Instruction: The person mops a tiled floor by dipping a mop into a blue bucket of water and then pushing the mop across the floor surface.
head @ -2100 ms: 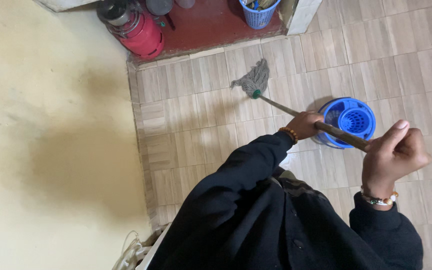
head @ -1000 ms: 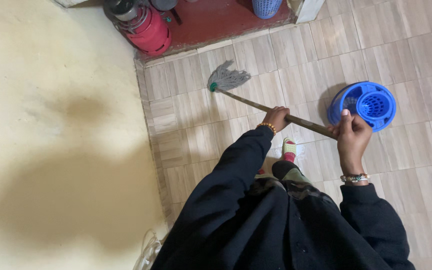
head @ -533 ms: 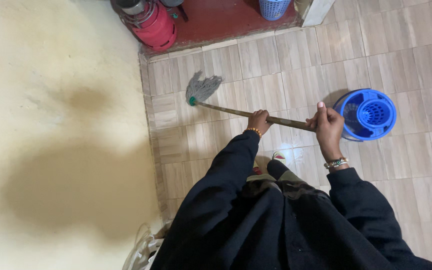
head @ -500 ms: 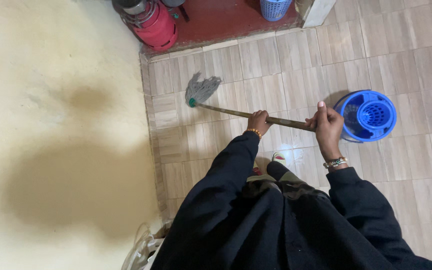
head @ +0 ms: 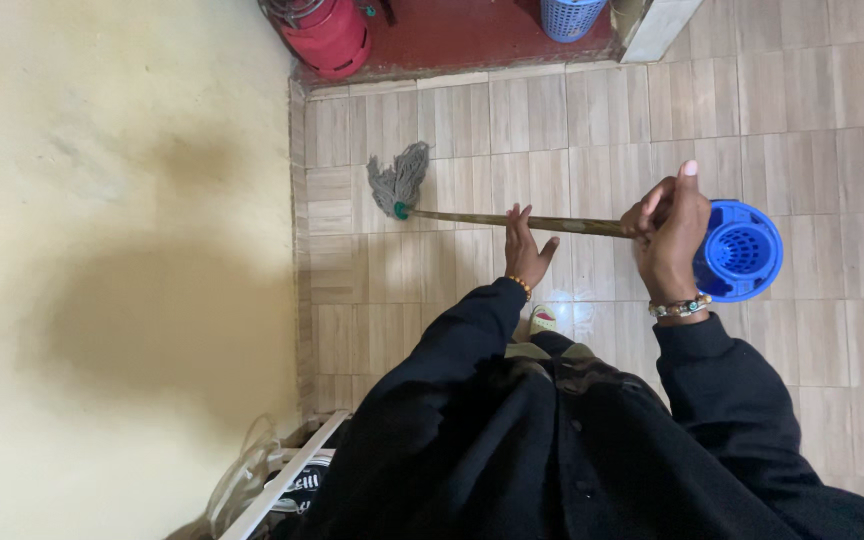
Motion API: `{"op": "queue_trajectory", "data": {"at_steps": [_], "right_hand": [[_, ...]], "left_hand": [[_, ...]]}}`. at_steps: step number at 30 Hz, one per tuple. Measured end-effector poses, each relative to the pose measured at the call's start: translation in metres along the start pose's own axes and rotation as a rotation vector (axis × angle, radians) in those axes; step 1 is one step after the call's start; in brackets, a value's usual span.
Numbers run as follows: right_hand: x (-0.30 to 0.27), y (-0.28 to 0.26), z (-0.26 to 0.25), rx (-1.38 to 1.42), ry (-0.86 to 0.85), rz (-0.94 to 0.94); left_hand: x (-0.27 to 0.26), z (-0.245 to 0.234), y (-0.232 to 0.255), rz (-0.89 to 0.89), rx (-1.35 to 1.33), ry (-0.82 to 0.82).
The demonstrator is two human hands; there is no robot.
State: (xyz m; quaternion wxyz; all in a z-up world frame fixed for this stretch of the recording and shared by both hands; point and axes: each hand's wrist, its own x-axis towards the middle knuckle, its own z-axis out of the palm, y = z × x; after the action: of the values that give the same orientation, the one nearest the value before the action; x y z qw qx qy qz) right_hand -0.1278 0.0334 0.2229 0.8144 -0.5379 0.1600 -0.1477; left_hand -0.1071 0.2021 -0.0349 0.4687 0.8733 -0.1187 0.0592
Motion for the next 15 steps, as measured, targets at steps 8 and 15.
{"op": "queue_trajectory", "data": {"at_steps": [8,15], "right_hand": [[-0.013,-0.043,0.009,-0.045,-0.109,-0.095],[-0.029,-0.053,-0.006,-0.074,-0.214,-0.168]], "left_hand": [[0.004,0.019,0.047,-0.142,-0.289,0.035],[0.013,0.055,0.051,-0.176,-0.366,0.015]]}}
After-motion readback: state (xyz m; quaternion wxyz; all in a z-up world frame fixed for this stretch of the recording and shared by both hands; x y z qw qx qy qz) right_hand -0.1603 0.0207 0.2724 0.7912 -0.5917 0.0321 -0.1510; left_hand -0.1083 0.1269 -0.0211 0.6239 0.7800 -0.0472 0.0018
